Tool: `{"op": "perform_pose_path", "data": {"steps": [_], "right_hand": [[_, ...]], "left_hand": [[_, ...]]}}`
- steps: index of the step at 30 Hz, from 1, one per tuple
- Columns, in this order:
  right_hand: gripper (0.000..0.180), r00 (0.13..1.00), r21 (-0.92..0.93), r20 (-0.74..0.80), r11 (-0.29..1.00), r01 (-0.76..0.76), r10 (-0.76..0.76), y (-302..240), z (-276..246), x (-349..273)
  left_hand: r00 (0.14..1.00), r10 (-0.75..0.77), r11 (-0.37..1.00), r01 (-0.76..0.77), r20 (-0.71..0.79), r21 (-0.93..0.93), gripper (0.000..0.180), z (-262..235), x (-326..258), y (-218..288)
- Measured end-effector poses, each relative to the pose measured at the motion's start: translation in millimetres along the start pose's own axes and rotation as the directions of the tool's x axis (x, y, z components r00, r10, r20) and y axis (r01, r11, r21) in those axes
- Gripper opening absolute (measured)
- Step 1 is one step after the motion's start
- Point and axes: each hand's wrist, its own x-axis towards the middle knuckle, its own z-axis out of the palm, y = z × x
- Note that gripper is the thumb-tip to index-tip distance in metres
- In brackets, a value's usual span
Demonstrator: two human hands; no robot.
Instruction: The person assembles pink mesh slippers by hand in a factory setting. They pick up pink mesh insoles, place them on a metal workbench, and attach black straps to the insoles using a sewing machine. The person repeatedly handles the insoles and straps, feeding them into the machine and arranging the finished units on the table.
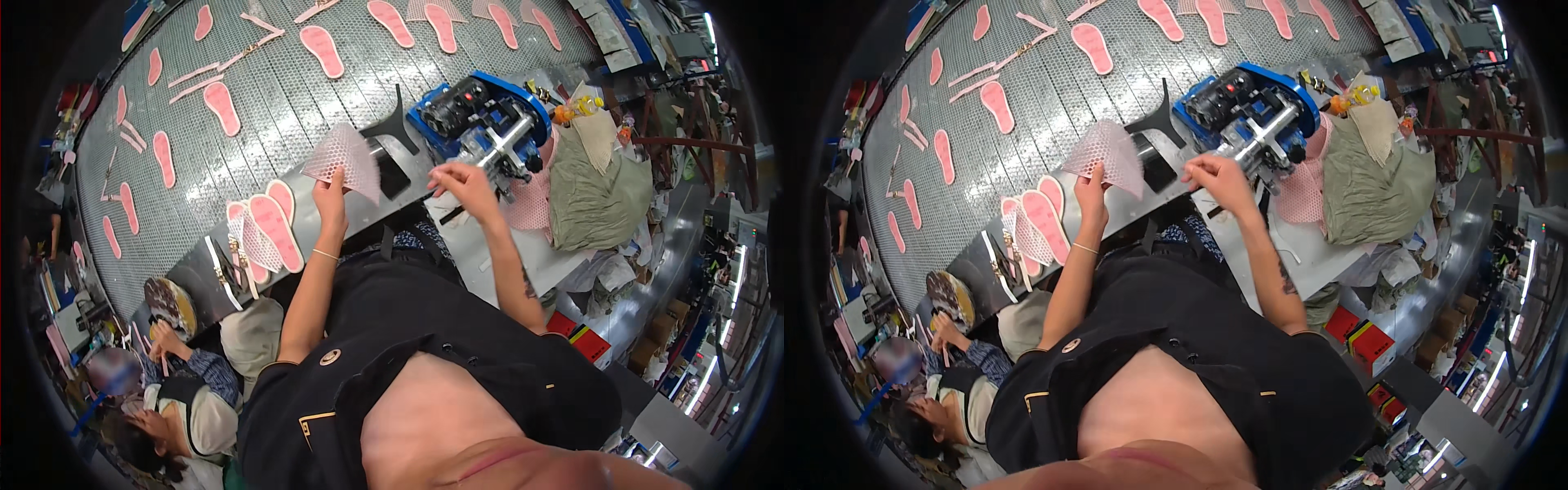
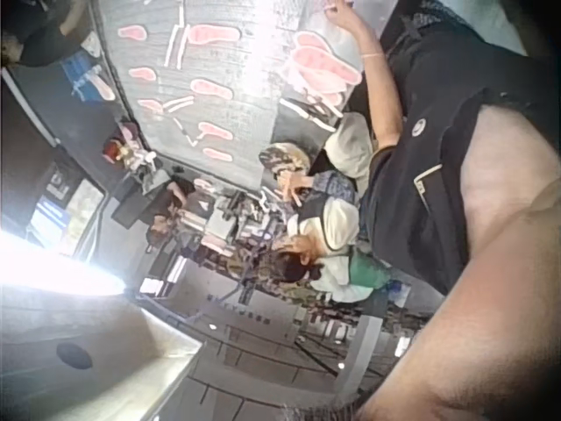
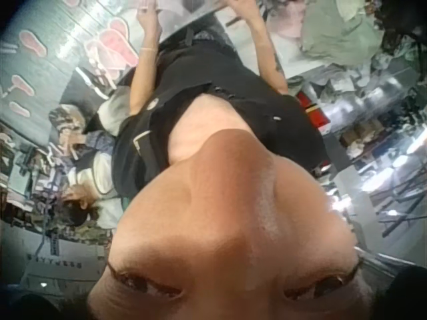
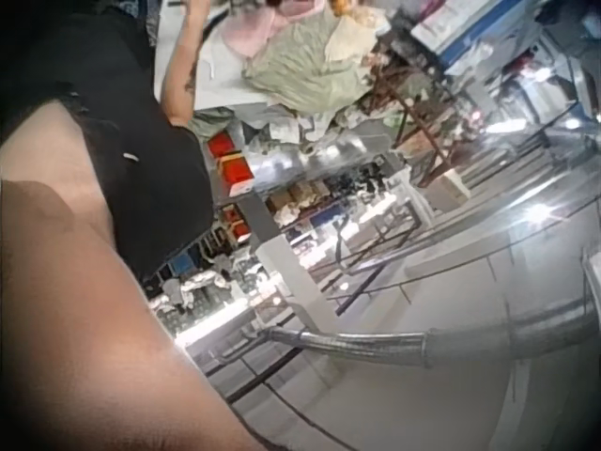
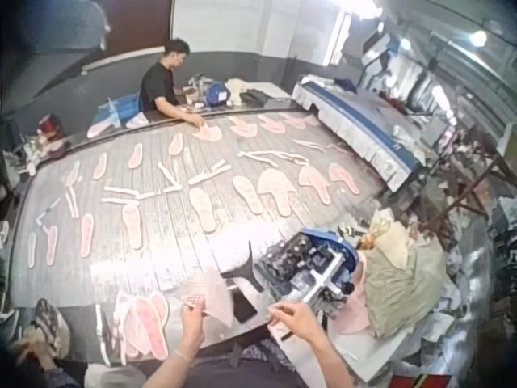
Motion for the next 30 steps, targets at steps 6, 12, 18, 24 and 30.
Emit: {"op": "perform_pose_path", "data": {"steps": [6, 12, 18, 24, 30], "right_hand": [[0.023, 0.99, -0.182, 0.116, 0.979, 0.094, -0.074, -55, -35, 164], [0.05, 0.98, -0.615, -0.17, 0.788, -0.022, -0.105, 47, -72, 438], [0.056, 0.807, -0.799, -0.495, 0.533, -0.278, -0.321, 119, -36, 531], [0.059, 0.644, -0.657, -0.66, 0.714, -0.244, -0.387, 93, 9, 513], [0.062, 0.485, -0.258, -0.851, 0.965, -0.054, -0.2, 37, -17, 431]], "left_hand": [[0.997, 0.066, 0.991, -0.06, -0.043, 0.118, 0.031, -19, 48, 26], [0.992, 0.006, 1.0, -0.003, -0.124, 0.019, 0.033, -11, 95, 57], [0.997, 0.063, 0.973, -0.053, -0.04, 0.227, 0.037, 22, 153, 103], [0.705, 0.662, 0.547, -0.687, 0.256, 0.479, 0.045, 130, 271, 116], [0.593, 0.466, 0.177, -0.79, 0.657, 0.587, 0.058, 247, 373, 70]]}}
